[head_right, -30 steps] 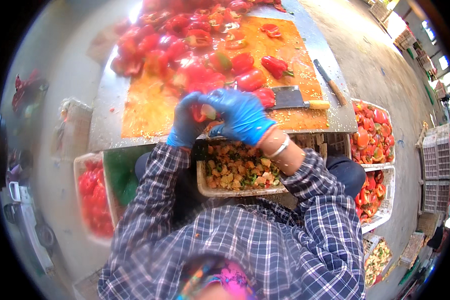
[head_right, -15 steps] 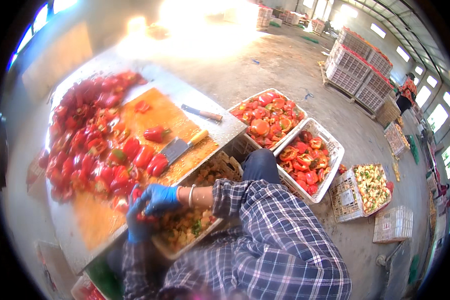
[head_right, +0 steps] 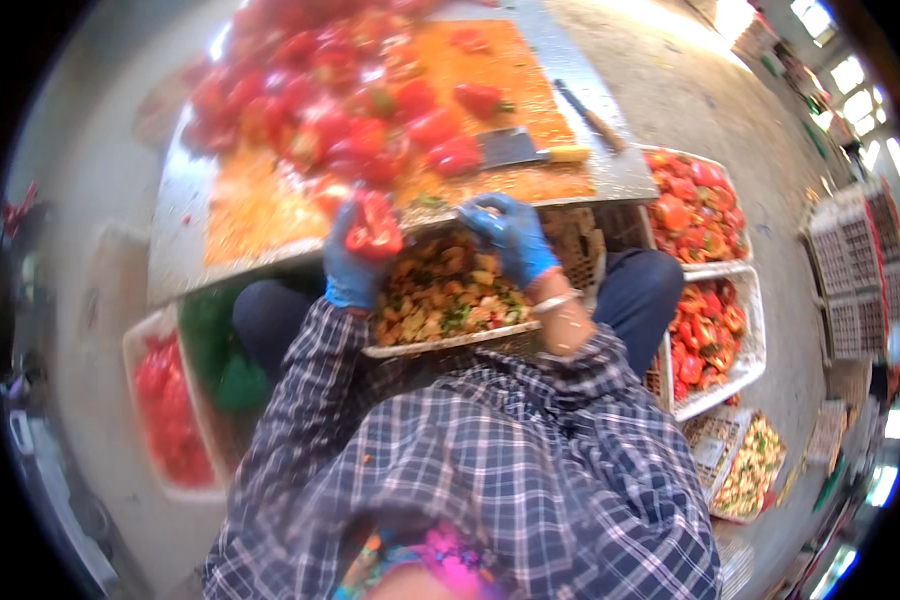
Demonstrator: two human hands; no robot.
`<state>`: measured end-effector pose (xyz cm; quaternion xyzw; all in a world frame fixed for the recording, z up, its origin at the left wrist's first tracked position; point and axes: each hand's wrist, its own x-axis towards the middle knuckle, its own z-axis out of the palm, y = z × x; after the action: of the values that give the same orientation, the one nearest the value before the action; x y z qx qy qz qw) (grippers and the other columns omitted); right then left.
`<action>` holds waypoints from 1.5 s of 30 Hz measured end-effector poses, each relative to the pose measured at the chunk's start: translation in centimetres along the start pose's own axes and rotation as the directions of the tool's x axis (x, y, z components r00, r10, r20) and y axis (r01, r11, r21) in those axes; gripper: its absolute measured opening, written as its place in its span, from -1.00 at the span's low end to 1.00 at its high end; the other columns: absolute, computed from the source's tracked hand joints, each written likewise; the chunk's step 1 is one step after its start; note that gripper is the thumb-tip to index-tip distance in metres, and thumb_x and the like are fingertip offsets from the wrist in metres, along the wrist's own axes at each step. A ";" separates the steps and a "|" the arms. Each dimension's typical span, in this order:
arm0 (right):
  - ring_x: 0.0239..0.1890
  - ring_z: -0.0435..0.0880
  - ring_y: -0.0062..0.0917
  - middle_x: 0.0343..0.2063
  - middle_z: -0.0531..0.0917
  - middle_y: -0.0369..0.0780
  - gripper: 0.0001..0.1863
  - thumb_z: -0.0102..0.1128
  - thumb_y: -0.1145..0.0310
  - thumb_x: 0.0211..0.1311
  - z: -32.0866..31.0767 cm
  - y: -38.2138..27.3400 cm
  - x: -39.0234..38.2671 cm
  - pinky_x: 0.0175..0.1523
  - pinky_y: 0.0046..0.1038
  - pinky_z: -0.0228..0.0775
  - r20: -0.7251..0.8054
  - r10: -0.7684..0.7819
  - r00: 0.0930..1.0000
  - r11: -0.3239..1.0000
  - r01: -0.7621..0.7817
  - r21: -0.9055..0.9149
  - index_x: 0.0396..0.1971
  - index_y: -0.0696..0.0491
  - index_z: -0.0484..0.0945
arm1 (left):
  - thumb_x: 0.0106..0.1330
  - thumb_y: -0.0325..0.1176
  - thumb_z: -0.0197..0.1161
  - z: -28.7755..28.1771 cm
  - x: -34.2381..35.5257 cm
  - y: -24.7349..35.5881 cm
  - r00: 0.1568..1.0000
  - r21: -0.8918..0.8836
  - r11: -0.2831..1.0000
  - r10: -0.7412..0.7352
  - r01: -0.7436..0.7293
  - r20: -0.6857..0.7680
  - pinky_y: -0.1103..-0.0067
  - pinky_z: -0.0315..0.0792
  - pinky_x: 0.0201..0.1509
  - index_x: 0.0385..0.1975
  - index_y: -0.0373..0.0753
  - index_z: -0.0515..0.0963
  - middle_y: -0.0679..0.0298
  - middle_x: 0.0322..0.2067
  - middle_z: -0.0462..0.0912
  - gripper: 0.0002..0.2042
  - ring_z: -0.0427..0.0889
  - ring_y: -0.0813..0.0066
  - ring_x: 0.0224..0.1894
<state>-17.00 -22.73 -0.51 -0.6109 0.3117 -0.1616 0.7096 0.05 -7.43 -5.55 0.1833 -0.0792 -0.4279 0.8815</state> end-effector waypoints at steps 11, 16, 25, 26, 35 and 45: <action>-0.12 0.63 -0.36 -0.23 0.64 -0.13 -0.69 0.33 0.31 0.13 6.9 -2.0 -0.7 0.00 -0.43 0.46 0.352 -0.495 0.794 0.497 0.592 -0.635 -0.10 0.01 0.64 | 0.45 -0.17 0.04 2.2 -1.9 -0.5 0.974 0.554 0.809 0.093 -0.196 0.209 0.29 0.39 0.25 0.29 -0.23 0.25 0.11 0.09 0.46 -0.52 0.49 0.23 0.13; -0.46 0.61 -0.47 -0.51 0.64 -0.18 -0.80 0.34 0.25 0.10 8.0 -0.3 0.6 -0.26 -0.45 0.45 0.455 -0.207 0.866 0.565 0.486 -0.667 -0.37 0.06 0.64 | 0.40 -0.24 0.13 0.2 -1.3 -1.1 0.991 0.127 0.983 -0.133 0.131 0.007 0.37 0.46 0.16 0.26 -0.25 0.29 0.11 0.02 0.50 -0.53 0.54 0.27 0.05; -0.08 0.58 -0.44 -0.15 0.63 -0.25 -0.52 0.45 0.25 -0.06 2.8 1.1 -1.8 0.08 -0.40 0.41 0.200 -0.522 0.829 0.537 0.501 -0.679 -0.06 -0.01 0.60 | 0.42 -0.18 0.12 -0.9 -0.5 -0.4 0.985 -0.043 0.997 -0.068 0.062 -0.156 0.34 0.53 0.02 0.10 -0.26 0.38 0.12 -0.08 0.52 -0.63 0.55 0.27 -0.02; -0.01 0.57 -0.39 -0.08 0.61 -0.24 -0.44 0.47 0.21 -0.11 2.9 0.7 -2.2 0.14 -0.34 0.39 0.254 -0.637 0.727 0.199 0.474 -0.858 -0.01 -0.04 0.58 | 0.40 -0.18 0.15 -1.0 -0.6 -0.7 0.984 -0.067 0.995 -0.084 0.074 -0.157 0.33 0.55 -0.02 0.11 -0.23 0.39 0.13 -0.09 0.53 -0.62 0.56 0.25 -0.04; -0.04 0.63 -0.47 -0.12 0.65 -0.16 -0.70 0.11 0.37 0.27 2.7 -5.0 -1.0 0.15 -0.40 0.44 0.052 -0.251 0.967 0.882 0.206 0.423 -0.06 0.18 0.54 | 0.34 -0.08 0.20 1.6 -1.4 0.3 0.990 0.210 0.969 -0.119 0.133 -0.078 0.30 0.51 0.09 0.31 -0.23 0.20 -0.02 0.13 0.43 -0.38 0.46 0.13 0.15; -0.05 0.55 -0.28 -0.19 0.64 -0.19 -0.72 0.31 0.37 0.04 0.8 -5.1 4.9 0.16 -0.26 0.31 0.404 -0.709 0.577 0.066 0.626 -0.777 -0.17 0.00 0.65 | -0.06 -0.47 0.49 4.1 -5.2 5.9 0.969 0.261 0.954 0.194 -0.149 -0.155 0.45 0.55 -0.03 0.03 -0.28 0.39 0.19 -0.14 0.55 -0.40 0.59 0.36 -0.10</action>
<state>-12.04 -26.09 3.28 -0.9413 0.0588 -0.3097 0.1204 -0.07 -1.02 0.59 0.3218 -0.0682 -0.3180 0.8892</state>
